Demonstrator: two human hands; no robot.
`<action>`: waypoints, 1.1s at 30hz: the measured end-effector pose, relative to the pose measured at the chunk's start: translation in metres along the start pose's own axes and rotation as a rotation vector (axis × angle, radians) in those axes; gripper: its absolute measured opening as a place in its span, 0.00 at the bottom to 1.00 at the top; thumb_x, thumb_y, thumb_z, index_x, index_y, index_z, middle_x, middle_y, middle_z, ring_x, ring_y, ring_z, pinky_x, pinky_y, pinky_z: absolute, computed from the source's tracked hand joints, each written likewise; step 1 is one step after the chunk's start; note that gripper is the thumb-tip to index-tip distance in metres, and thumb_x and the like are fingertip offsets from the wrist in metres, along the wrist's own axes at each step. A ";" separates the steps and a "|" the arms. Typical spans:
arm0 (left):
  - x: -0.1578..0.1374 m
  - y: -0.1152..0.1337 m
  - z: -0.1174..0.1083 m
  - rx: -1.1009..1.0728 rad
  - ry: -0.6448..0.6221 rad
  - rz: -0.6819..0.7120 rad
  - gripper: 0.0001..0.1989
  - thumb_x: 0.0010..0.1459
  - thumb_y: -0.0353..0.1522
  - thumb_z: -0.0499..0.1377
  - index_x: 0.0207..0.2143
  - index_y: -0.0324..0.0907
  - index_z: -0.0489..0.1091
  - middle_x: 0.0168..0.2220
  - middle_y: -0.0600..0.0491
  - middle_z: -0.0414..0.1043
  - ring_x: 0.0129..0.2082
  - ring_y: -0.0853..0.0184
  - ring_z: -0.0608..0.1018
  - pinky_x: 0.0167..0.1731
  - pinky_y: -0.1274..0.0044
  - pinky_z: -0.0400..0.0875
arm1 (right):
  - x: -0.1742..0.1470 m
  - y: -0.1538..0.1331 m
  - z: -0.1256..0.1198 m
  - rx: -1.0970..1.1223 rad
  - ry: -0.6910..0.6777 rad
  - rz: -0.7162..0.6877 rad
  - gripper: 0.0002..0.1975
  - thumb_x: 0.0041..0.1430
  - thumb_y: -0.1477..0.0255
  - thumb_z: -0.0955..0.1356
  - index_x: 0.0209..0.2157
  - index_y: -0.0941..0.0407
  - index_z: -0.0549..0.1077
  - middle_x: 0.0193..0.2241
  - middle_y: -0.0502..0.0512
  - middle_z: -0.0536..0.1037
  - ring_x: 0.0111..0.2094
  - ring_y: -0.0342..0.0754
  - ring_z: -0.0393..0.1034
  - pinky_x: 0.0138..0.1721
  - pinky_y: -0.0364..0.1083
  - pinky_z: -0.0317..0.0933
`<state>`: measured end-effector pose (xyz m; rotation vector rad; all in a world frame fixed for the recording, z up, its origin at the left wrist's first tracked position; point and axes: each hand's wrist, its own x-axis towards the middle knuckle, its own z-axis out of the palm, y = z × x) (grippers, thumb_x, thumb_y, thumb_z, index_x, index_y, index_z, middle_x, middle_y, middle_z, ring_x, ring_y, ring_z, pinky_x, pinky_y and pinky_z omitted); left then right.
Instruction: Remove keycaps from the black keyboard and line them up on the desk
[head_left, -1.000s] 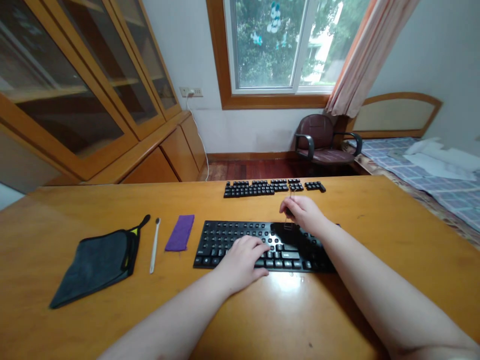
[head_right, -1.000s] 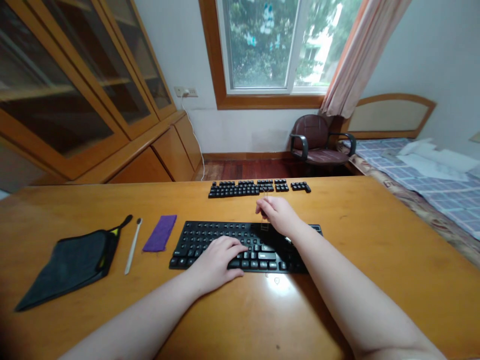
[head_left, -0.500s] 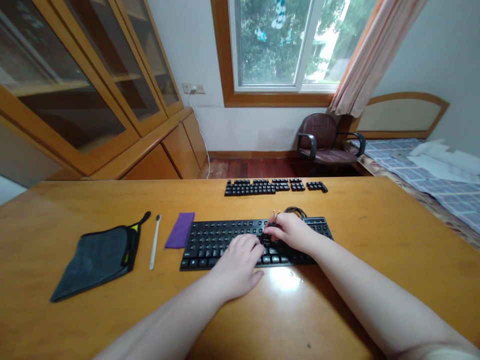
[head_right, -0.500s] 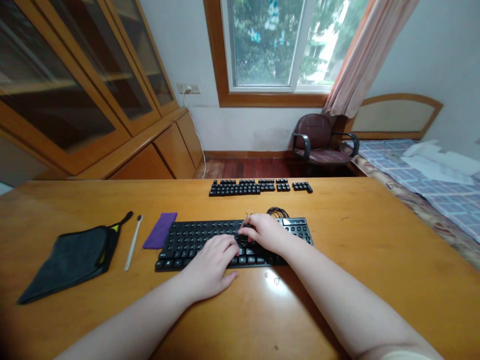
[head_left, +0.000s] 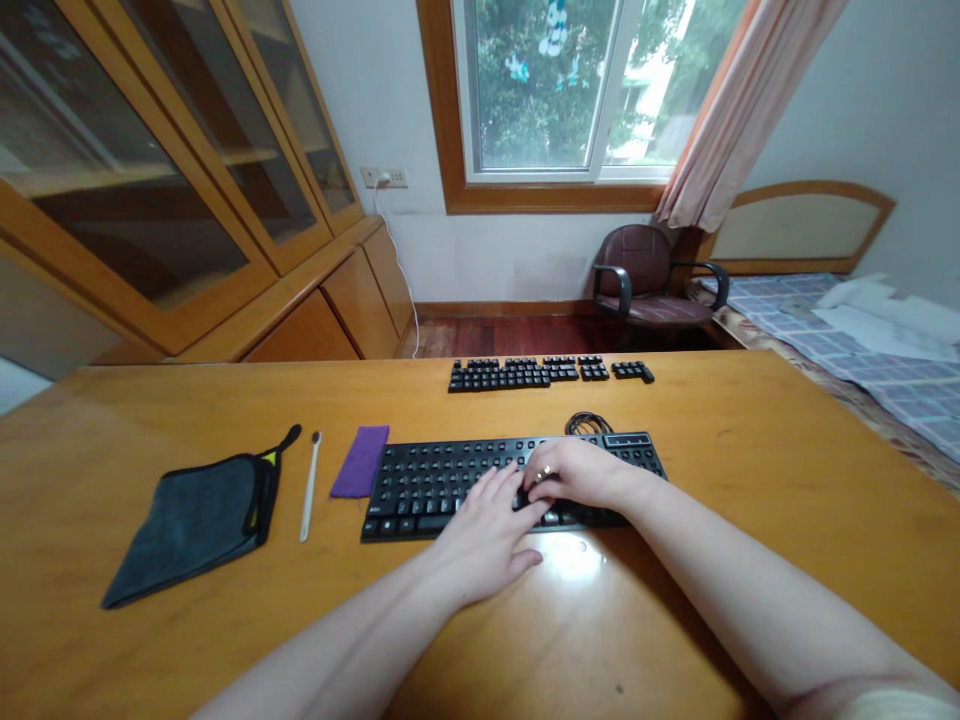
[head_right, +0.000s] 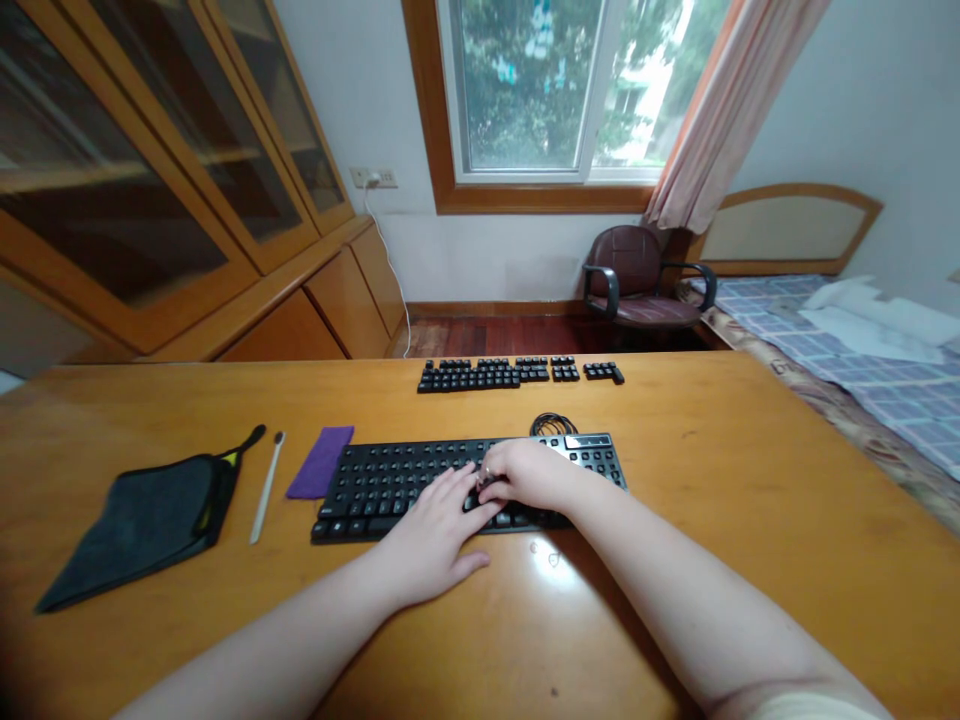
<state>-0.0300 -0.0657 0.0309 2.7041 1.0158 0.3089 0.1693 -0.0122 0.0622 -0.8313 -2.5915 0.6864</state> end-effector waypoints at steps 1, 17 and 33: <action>0.001 0.000 0.001 0.001 0.001 0.001 0.34 0.48 0.42 0.63 0.57 0.50 0.58 0.63 0.44 0.49 0.62 0.50 0.52 0.58 0.56 0.48 | -0.001 0.001 0.001 -0.039 0.000 -0.021 0.06 0.56 0.70 0.67 0.32 0.56 0.77 0.30 0.54 0.77 0.33 0.45 0.71 0.37 0.42 0.62; 0.001 0.001 0.002 -0.005 -0.016 0.003 0.36 0.50 0.43 0.61 0.60 0.52 0.54 0.66 0.46 0.42 0.64 0.52 0.48 0.59 0.57 0.45 | -0.009 0.010 0.012 -0.075 0.382 0.028 0.13 0.62 0.68 0.62 0.30 0.56 0.75 0.26 0.55 0.79 0.29 0.45 0.73 0.34 0.43 0.64; 0.008 -0.014 -0.006 -0.479 0.387 -0.305 0.15 0.54 0.33 0.59 0.44 0.43 0.65 0.42 0.50 0.71 0.42 0.63 0.74 0.44 0.69 0.70 | -0.001 -0.009 0.028 0.333 0.569 0.195 0.09 0.58 0.67 0.65 0.31 0.54 0.77 0.29 0.52 0.80 0.32 0.46 0.74 0.37 0.45 0.67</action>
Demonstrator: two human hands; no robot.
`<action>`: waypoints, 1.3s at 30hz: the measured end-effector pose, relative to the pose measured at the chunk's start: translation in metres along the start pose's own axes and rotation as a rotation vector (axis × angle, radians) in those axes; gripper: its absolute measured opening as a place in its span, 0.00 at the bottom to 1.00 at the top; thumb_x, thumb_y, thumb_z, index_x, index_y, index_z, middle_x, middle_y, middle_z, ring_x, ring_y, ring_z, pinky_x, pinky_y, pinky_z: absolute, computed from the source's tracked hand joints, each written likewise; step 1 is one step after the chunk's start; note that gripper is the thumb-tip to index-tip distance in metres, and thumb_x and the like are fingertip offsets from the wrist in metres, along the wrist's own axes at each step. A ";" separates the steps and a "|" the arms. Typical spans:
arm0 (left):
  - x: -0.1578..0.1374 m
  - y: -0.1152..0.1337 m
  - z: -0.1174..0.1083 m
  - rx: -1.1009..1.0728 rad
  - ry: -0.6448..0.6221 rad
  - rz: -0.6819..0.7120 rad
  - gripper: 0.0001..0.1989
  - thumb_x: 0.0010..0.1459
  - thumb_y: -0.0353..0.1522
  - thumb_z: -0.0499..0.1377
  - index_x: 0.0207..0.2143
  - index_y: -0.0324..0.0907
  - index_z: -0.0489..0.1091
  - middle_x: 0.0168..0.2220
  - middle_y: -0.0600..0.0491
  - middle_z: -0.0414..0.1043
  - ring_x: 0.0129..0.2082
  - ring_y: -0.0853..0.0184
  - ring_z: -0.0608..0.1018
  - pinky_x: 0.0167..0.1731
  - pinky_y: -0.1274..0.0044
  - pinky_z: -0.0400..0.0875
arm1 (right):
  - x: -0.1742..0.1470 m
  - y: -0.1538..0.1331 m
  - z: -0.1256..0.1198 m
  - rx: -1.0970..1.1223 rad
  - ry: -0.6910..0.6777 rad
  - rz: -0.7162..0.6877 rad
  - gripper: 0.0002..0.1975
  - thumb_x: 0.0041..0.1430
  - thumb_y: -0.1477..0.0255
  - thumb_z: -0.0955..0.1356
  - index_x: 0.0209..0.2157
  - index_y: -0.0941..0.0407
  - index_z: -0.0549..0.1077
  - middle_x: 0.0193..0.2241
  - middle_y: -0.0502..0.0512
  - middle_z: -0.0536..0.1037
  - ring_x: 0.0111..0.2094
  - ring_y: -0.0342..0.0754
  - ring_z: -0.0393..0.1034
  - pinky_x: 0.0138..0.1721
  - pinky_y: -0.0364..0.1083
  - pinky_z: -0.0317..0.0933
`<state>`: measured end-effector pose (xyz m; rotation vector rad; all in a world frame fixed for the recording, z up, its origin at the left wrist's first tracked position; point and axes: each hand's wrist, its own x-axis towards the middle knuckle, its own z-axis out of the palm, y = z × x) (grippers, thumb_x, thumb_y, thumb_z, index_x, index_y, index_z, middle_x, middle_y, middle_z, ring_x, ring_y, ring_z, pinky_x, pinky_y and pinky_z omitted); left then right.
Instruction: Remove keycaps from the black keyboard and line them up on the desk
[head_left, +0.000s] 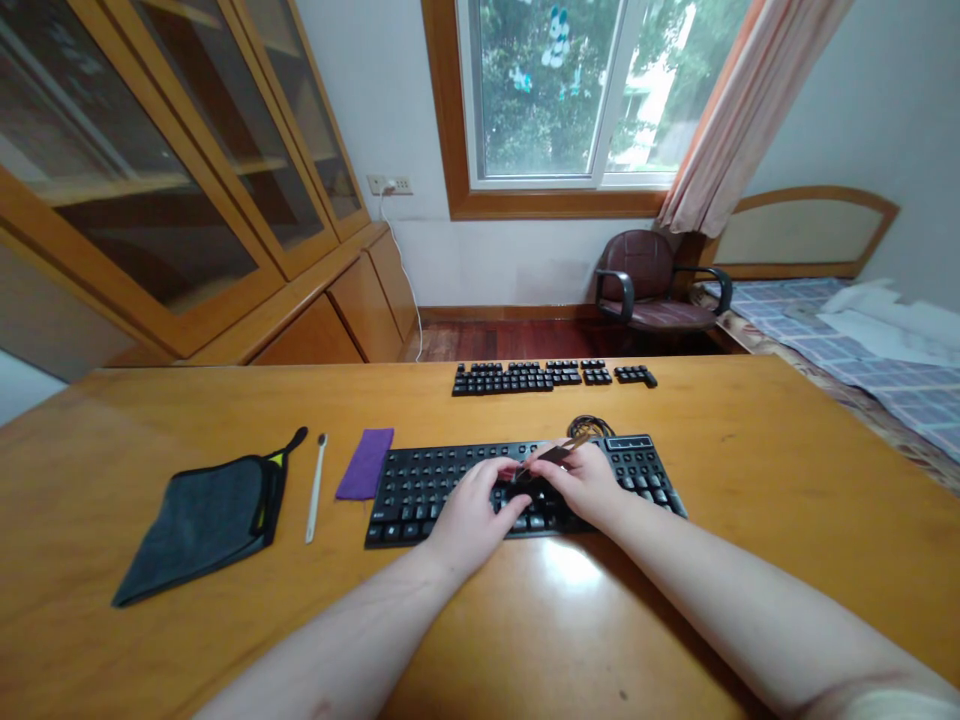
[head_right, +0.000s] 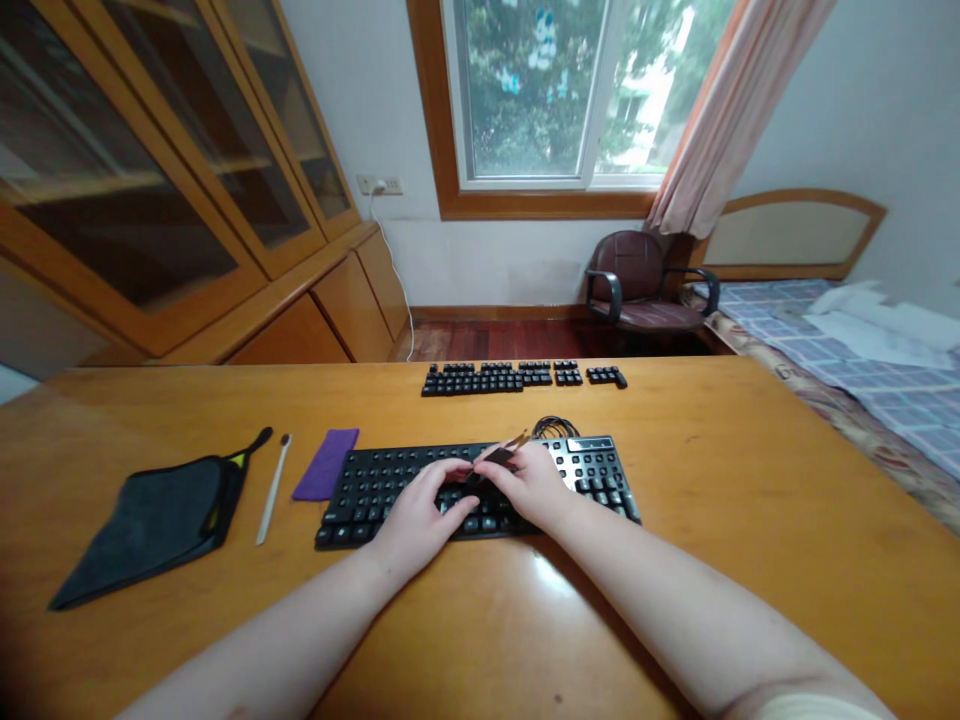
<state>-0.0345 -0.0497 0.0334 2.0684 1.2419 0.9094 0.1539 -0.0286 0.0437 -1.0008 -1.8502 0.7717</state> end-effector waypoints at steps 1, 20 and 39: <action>0.000 0.000 0.000 -0.011 0.008 0.005 0.14 0.54 0.33 0.59 0.44 0.44 0.66 0.41 0.51 0.71 0.42 0.64 0.74 0.44 0.69 0.70 | -0.001 -0.001 0.002 0.019 0.004 -0.007 0.09 0.58 0.67 0.66 0.31 0.53 0.77 0.29 0.52 0.79 0.32 0.46 0.74 0.37 0.45 0.67; 0.000 -0.003 -0.001 0.017 0.103 0.108 0.10 0.58 0.32 0.57 0.43 0.43 0.71 0.41 0.51 0.75 0.42 0.65 0.75 0.45 0.71 0.71 | 0.000 0.000 0.007 0.198 0.002 -0.083 0.05 0.56 0.70 0.68 0.32 0.54 0.77 0.30 0.54 0.78 0.35 0.47 0.73 0.41 0.48 0.67; -0.002 -0.006 0.002 0.160 0.132 0.205 0.13 0.62 0.29 0.50 0.47 0.40 0.67 0.45 0.48 0.73 0.48 0.63 0.72 0.55 0.63 0.62 | -0.001 0.001 0.014 0.281 0.067 -0.047 0.07 0.58 0.69 0.66 0.33 0.55 0.77 0.32 0.55 0.77 0.38 0.47 0.71 0.43 0.49 0.65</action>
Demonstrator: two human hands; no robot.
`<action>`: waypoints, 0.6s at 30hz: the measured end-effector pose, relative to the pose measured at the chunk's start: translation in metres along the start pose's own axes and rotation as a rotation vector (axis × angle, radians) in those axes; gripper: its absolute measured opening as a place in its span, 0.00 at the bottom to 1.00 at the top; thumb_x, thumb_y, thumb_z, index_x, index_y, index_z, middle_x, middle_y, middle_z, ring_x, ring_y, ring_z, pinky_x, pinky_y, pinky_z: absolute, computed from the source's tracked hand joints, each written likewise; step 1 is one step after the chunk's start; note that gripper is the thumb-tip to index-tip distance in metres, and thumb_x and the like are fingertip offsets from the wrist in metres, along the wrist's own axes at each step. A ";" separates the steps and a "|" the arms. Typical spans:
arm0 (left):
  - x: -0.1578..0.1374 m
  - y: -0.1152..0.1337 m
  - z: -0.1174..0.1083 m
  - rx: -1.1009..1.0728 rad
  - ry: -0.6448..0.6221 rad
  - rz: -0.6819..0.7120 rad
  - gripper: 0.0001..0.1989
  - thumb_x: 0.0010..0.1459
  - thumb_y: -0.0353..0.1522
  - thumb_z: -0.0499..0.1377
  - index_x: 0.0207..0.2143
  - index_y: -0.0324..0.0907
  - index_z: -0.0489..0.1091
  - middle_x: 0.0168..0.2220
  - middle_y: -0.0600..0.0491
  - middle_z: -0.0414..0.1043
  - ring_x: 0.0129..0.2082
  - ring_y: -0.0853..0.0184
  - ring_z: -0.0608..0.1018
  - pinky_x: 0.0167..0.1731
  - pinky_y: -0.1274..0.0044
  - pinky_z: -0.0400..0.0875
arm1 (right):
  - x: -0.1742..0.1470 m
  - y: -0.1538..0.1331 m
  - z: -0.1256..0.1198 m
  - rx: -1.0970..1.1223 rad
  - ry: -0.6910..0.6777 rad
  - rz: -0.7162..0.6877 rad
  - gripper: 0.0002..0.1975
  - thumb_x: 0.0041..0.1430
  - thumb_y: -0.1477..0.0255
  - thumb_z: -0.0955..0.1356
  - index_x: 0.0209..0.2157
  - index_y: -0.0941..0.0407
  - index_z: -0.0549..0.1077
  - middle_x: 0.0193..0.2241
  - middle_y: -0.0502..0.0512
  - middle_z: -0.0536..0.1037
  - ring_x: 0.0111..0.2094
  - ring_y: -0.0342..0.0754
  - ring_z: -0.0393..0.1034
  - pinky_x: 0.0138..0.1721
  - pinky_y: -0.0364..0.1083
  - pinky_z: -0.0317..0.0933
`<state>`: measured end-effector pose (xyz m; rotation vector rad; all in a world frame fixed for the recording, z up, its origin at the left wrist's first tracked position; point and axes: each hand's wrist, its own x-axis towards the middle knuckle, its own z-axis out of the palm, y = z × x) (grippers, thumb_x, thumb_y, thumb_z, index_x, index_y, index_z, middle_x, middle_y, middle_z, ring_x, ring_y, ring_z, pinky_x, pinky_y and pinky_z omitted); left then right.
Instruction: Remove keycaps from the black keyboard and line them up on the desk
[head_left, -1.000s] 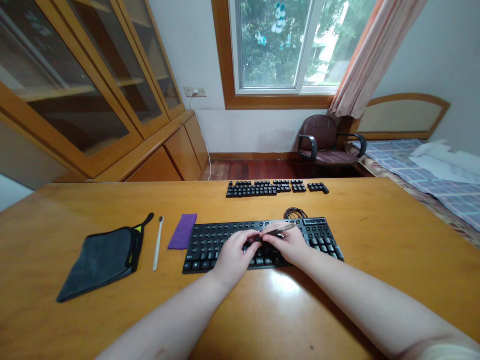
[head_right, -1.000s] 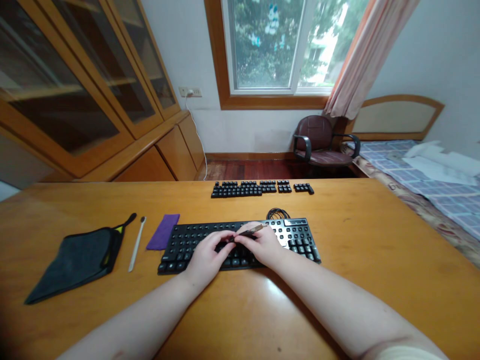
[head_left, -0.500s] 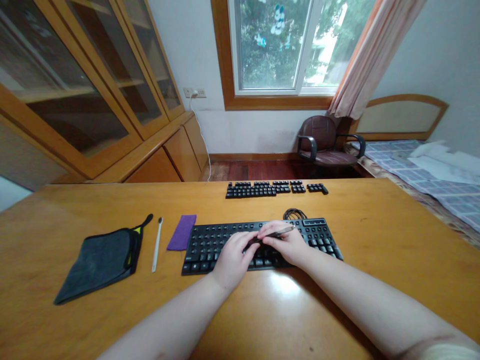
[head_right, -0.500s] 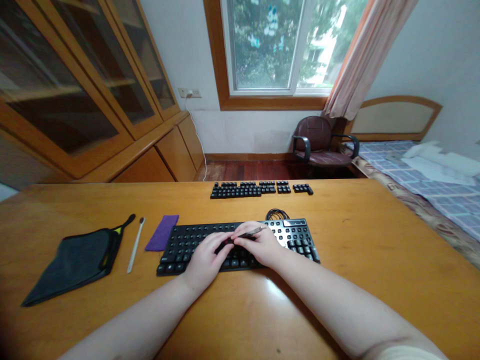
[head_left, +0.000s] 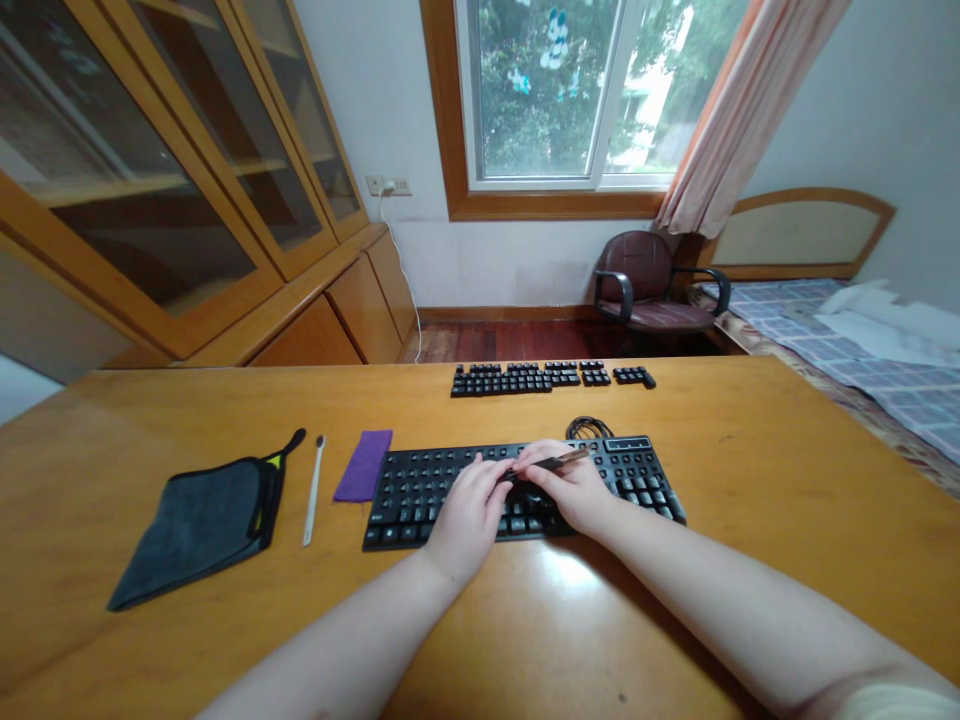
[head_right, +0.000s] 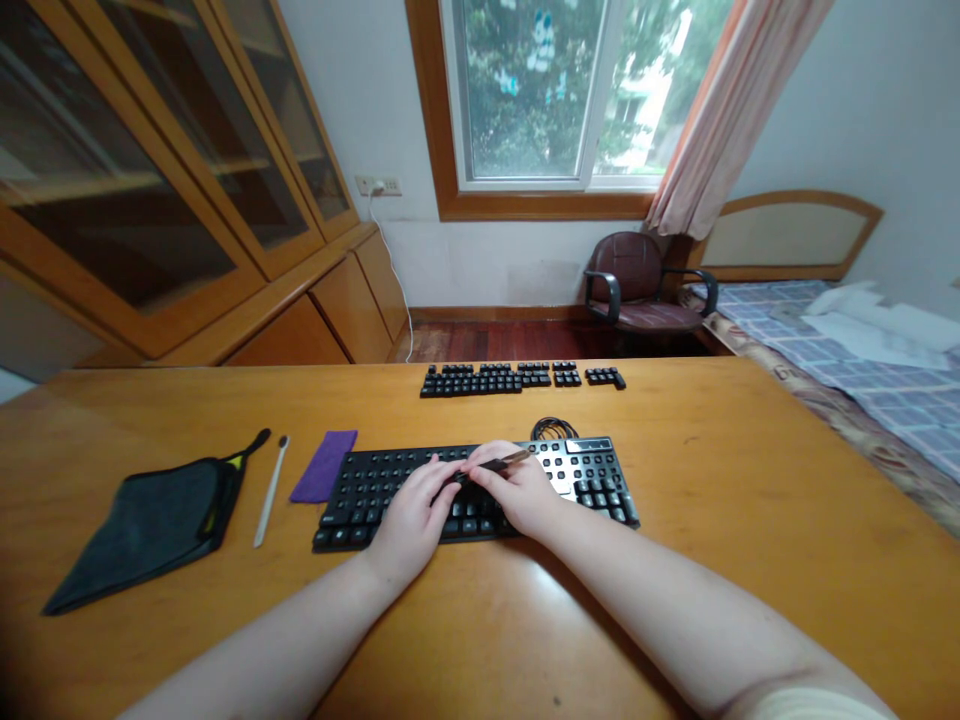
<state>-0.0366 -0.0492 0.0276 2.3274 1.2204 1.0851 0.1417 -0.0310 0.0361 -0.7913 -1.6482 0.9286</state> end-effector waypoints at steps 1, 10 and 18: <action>0.000 0.000 0.000 -0.002 0.003 -0.004 0.13 0.62 0.29 0.50 0.47 0.40 0.67 0.45 0.48 0.73 0.48 0.63 0.72 0.56 0.63 0.62 | 0.000 0.000 0.000 -0.021 0.002 -0.015 0.07 0.58 0.70 0.66 0.33 0.54 0.77 0.33 0.55 0.77 0.38 0.47 0.71 0.44 0.50 0.65; 0.002 0.002 -0.001 -0.044 0.008 -0.077 0.13 0.62 0.28 0.49 0.46 0.41 0.68 0.45 0.48 0.73 0.48 0.64 0.72 0.54 0.65 0.64 | -0.002 -0.003 0.001 -0.109 0.013 -0.017 0.08 0.59 0.69 0.66 0.34 0.54 0.77 0.33 0.55 0.78 0.38 0.47 0.72 0.43 0.49 0.66; 0.000 0.003 -0.001 -0.044 0.047 -0.121 0.12 0.61 0.30 0.51 0.45 0.42 0.69 0.44 0.49 0.73 0.48 0.63 0.73 0.53 0.65 0.65 | -0.003 -0.011 0.001 -0.256 -0.005 -0.010 0.08 0.58 0.70 0.66 0.35 0.53 0.77 0.34 0.53 0.79 0.37 0.46 0.73 0.42 0.47 0.66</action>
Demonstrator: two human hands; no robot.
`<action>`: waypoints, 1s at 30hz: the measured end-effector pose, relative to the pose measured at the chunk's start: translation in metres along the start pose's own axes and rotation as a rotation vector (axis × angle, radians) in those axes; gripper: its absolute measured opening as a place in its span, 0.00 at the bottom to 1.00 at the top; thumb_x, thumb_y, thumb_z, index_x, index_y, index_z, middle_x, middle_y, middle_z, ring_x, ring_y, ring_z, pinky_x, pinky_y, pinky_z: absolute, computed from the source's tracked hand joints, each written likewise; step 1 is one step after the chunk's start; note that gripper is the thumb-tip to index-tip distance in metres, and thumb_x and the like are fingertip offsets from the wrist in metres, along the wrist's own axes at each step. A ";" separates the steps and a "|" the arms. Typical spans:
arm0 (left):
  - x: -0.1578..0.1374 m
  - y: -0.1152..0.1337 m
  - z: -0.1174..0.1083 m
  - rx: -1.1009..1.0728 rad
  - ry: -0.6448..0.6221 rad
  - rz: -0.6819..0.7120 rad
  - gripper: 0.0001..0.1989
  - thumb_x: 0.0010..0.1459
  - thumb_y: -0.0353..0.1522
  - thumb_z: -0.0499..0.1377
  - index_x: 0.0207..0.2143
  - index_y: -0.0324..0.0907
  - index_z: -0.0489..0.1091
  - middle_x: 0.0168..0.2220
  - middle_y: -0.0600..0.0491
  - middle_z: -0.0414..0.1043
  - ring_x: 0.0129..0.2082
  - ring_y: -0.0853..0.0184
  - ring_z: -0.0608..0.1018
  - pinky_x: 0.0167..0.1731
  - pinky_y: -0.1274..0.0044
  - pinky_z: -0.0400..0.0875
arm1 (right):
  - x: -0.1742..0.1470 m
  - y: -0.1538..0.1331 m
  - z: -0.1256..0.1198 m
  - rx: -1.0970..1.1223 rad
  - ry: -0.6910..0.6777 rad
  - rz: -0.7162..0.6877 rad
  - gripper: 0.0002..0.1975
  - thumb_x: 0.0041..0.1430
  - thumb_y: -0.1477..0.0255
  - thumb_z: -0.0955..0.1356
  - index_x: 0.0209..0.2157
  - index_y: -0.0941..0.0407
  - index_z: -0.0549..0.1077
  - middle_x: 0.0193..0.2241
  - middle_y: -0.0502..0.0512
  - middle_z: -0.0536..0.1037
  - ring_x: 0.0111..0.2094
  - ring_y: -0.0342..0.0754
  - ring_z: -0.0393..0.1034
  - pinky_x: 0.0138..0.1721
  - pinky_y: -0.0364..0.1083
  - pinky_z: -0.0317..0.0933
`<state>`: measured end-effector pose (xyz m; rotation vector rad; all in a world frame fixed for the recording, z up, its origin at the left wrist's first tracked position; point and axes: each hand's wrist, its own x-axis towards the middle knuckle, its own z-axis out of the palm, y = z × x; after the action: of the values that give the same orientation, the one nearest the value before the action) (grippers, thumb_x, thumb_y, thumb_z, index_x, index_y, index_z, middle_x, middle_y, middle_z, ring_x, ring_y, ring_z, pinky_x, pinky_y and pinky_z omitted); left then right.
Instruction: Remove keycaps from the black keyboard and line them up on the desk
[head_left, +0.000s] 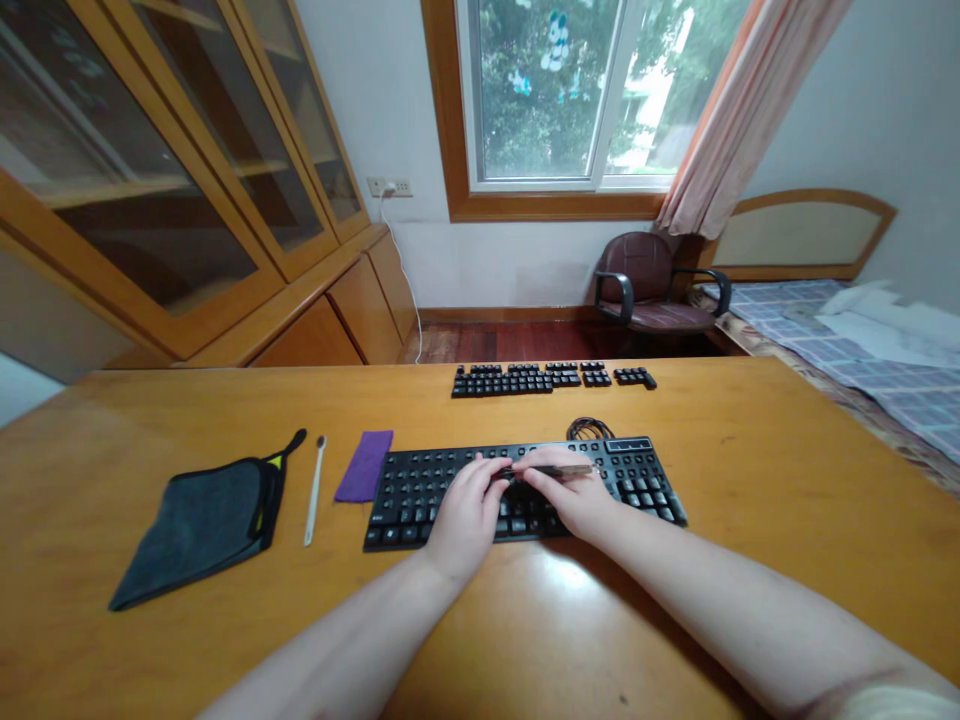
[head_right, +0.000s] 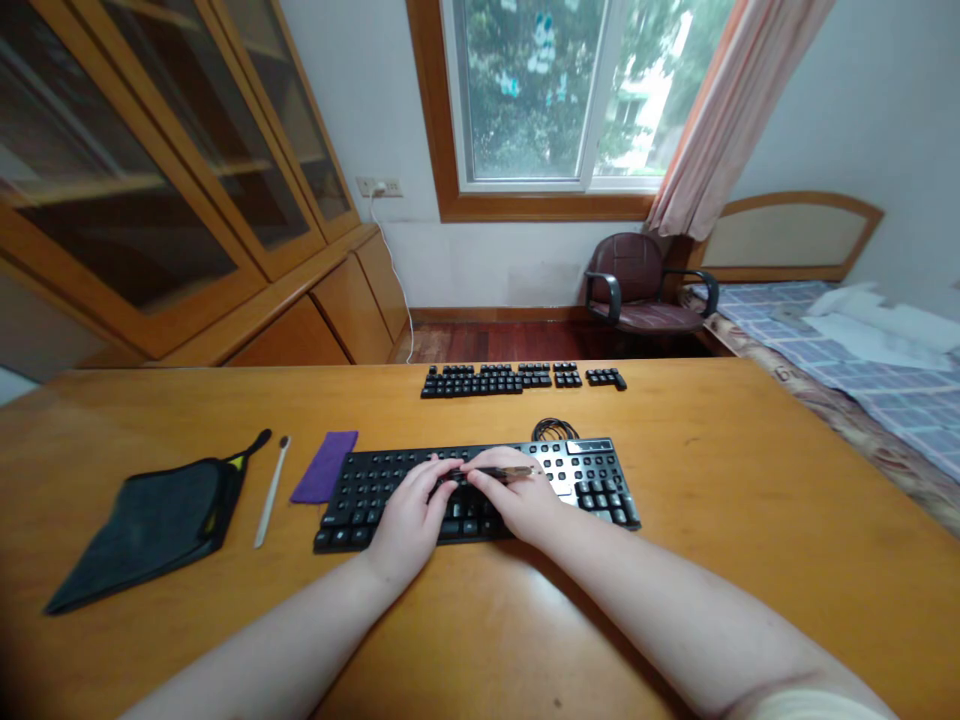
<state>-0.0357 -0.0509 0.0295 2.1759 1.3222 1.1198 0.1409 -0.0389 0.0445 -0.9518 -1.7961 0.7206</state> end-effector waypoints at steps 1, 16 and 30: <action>0.000 0.000 0.000 -0.002 -0.004 -0.007 0.12 0.61 0.30 0.51 0.45 0.42 0.69 0.44 0.49 0.73 0.48 0.63 0.73 0.53 0.65 0.65 | 0.000 -0.001 0.000 -0.013 -0.006 0.011 0.08 0.58 0.71 0.66 0.35 0.53 0.77 0.33 0.53 0.80 0.37 0.46 0.73 0.42 0.47 0.66; 0.004 0.000 0.002 -0.151 -0.118 -0.083 0.10 0.58 0.27 0.52 0.42 0.43 0.67 0.41 0.50 0.70 0.44 0.64 0.72 0.47 0.69 0.68 | 0.003 -0.005 -0.006 -0.154 -0.101 0.038 0.09 0.58 0.68 0.65 0.34 0.54 0.78 0.31 0.53 0.80 0.33 0.46 0.74 0.38 0.44 0.67; 0.007 -0.003 0.001 -0.257 -0.086 -0.169 0.11 0.57 0.31 0.56 0.42 0.45 0.71 0.42 0.51 0.73 0.43 0.65 0.74 0.47 0.70 0.68 | 0.004 0.002 -0.006 -0.101 -0.256 -0.104 0.10 0.60 0.67 0.64 0.39 0.54 0.76 0.34 0.54 0.79 0.37 0.45 0.72 0.41 0.45 0.66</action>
<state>-0.0350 -0.0436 0.0305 1.8702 1.2253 1.0540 0.1463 -0.0343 0.0475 -0.8543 -2.1070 0.7175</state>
